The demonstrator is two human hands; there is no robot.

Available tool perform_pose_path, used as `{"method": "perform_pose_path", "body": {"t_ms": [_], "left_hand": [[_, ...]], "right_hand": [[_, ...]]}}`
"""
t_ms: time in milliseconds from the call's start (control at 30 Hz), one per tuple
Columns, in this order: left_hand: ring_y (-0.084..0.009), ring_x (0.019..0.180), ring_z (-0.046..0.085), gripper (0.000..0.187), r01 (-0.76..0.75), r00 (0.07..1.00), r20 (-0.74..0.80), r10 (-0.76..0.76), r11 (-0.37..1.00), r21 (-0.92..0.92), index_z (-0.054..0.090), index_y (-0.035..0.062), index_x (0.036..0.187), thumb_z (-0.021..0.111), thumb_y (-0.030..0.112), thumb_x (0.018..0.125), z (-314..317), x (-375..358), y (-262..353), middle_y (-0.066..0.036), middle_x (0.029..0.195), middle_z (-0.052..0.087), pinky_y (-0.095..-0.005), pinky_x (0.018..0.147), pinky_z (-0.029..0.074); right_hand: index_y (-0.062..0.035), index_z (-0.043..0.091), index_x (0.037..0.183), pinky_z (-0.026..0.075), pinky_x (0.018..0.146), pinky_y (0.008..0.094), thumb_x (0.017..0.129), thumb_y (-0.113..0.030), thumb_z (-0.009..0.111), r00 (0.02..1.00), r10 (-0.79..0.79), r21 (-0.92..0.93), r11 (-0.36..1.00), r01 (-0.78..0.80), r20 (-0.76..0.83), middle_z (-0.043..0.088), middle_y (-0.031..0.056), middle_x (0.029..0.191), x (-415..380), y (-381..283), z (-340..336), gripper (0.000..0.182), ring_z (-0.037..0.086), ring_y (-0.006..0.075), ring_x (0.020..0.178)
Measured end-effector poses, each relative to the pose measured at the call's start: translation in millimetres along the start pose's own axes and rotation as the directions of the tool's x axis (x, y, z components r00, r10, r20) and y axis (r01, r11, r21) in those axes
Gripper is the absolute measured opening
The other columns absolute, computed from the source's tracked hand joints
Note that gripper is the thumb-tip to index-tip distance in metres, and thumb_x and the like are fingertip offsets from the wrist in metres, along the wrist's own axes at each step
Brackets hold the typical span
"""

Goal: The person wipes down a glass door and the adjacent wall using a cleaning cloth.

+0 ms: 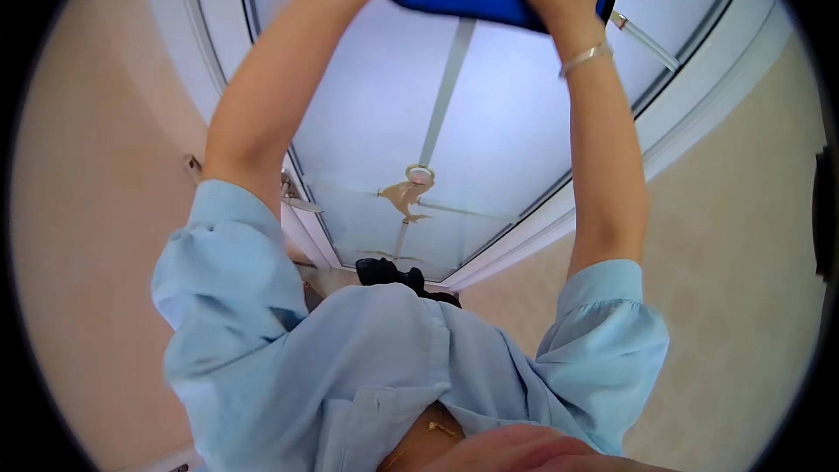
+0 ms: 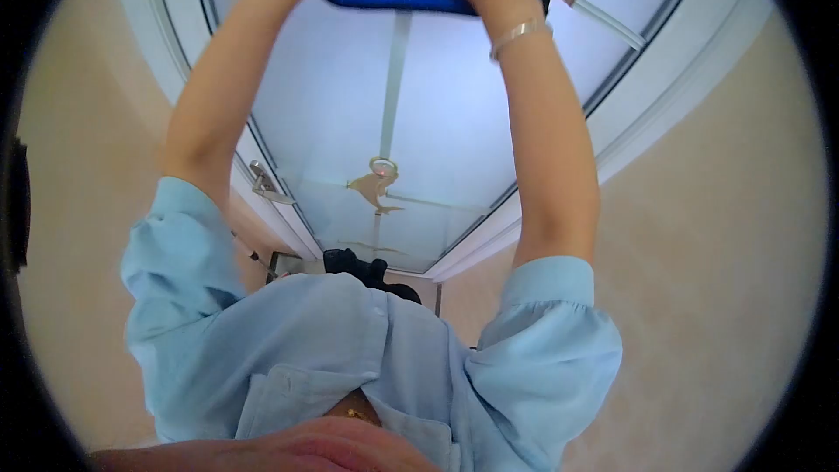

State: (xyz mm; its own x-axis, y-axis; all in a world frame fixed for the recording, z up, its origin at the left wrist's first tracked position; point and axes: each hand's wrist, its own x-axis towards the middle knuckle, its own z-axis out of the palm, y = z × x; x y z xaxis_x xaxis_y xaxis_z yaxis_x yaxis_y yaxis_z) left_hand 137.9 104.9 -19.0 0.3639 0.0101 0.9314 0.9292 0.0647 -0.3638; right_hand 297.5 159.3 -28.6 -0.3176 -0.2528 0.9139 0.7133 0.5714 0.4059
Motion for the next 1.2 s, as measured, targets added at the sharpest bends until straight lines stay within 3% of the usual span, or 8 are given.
{"method": "perform_pose_path", "body": {"t_ms": [100, 333, 533, 600, 733, 767, 967, 1200], "left_hand": [[-0.0299, 0.145, 0.032, 0.061, 0.062, 0.972, 0.228, -0.053, 0.998, -0.029, 0.046, 0.0176, 0.147, 0.060, 0.036, 0.091, -17.8, -84.5, 12.7, -0.011, 0.155, 0.039, -0.0591, 0.114, 0.022], [-0.0323, 0.143, 0.036, 0.054, 0.186, 0.918, 0.371, -0.139, 0.978, -0.094, 0.062, 0.0213, 0.132, 0.068, 0.045, 0.084, -30.2, -305.5, 36.8, -0.009, 0.146, 0.048, -0.0671, 0.114, 0.014], [-0.0313, 0.145, 0.032, 0.059, 0.273, 0.941, 0.214, -0.262, 0.962, -0.022, 0.051, 0.0195, 0.143, 0.063, 0.037, 0.089, -38.3, -178.7, -34.8, -0.010, 0.152, 0.042, -0.0618, 0.114, 0.019], [-0.0318, 0.145, 0.031, 0.062, 0.285, 0.942, 0.187, -0.280, 0.959, 0.003, 0.046, 0.0183, 0.147, 0.062, 0.033, 0.089, -43.6, -139.4, -57.9, -0.011, 0.156, 0.038, -0.0591, 0.111, 0.026], [-0.0349, 0.146, 0.029, 0.062, 0.339, 0.919, 0.254, -0.301, 0.933, -0.120, 0.043, 0.0124, 0.149, 0.059, 0.025, 0.091, -44.0, -162.2, -56.2, -0.015, 0.157, 0.034, -0.0538, 0.114, 0.026], [-0.0269, 0.145, 0.033, 0.061, 0.295, 0.944, 0.151, -0.292, 0.955, 0.001, 0.051, 0.0274, 0.144, 0.064, 0.043, 0.086, -32.5, -175.7, -65.7, -0.003, 0.154, 0.042, -0.0642, 0.114, 0.016], [-0.0384, 0.147, 0.027, 0.064, 0.351, 0.928, 0.160, -0.336, 0.934, -0.072, 0.049, 0.0079, 0.143, 0.066, 0.034, 0.086, -45.2, -248.2, -55.3, -0.020, 0.158, 0.032, -0.0634, 0.116, 0.010], [-0.0398, 0.147, 0.024, 0.065, 0.358, 0.933, 0.004, -0.359, 0.929, -0.091, 0.033, -0.0001, 0.150, 0.055, 0.016, 0.091, -42.8, -155.5, -129.5, -0.025, 0.158, 0.027, -0.0539, 0.118, 0.022]], "right_hand": [[-0.0175, 0.046, 0.147, 0.017, 0.115, 0.0649, 0.087, -0.038, 0.064, 0.976, -0.038, 0.075, 0.997, 0.022, 0.216, 0.046, 0.0103, 0.148, -75.8, -37.9, 3.7, 0.066, 0.039, 0.0283, 0.140], [-0.0155, 0.052, 0.142, 0.023, 0.115, 0.0595, 0.082, -0.025, 0.067, 0.870, -0.231, 0.355, 0.932, 0.070, 0.436, 0.059, 0.0034, 0.132, -204.2, -130.5, -0.4, 0.062, 0.051, 0.0214, 0.129], [-0.0229, 0.047, 0.147, 0.018, 0.116, 0.0595, 0.083, -0.032, 0.068, 0.960, -0.154, 0.259, 0.962, 0.091, 0.233, 0.047, 0.0037, 0.148, -71.5, -121.0, 25.4, 0.068, 0.041, 0.0203, 0.139], [-0.0143, 0.045, 0.146, 0.019, 0.116, 0.0597, 0.082, -0.031, 0.069, 0.967, -0.119, 0.228, 0.971, 0.066, 0.226, 0.043, 0.0091, 0.151, -25.6, -124.5, 20.1, 0.071, 0.038, 0.0243, 0.142], [-0.0127, 0.046, 0.145, 0.020, 0.117, 0.0583, 0.082, -0.030, 0.068, 0.965, -0.129, 0.250, 0.966, 0.070, 0.227, 0.045, 0.0080, 0.150, -30.2, -141.0, 23.5, 0.069, 0.038, 0.0236, 0.142], [-0.0183, 0.045, 0.148, 0.019, 0.116, 0.0588, 0.083, -0.033, 0.068, 0.961, -0.150, 0.248, 0.965, 0.091, 0.230, 0.044, 0.0033, 0.152, -41.0, -144.6, 34.1, 0.071, 0.038, 0.0203, 0.143], [-0.0153, 0.050, 0.144, 0.020, 0.120, 0.0501, 0.085, -0.028, 0.065, 0.896, -0.333, 0.334, 0.914, 0.230, 0.294, 0.049, -0.0005, 0.148, -73.3, -172.9, 40.8, 0.062, 0.040, 0.0165, 0.141], [-0.0033, 0.053, 0.138, 0.022, 0.118, 0.0530, 0.086, -0.022, 0.060, 0.965, -0.258, 0.290, 0.928, 0.235, 0.045, 0.051, 0.0106, 0.145, 40.8, -191.1, 59.8, 0.056, 0.040, 0.0240, 0.141]]}}
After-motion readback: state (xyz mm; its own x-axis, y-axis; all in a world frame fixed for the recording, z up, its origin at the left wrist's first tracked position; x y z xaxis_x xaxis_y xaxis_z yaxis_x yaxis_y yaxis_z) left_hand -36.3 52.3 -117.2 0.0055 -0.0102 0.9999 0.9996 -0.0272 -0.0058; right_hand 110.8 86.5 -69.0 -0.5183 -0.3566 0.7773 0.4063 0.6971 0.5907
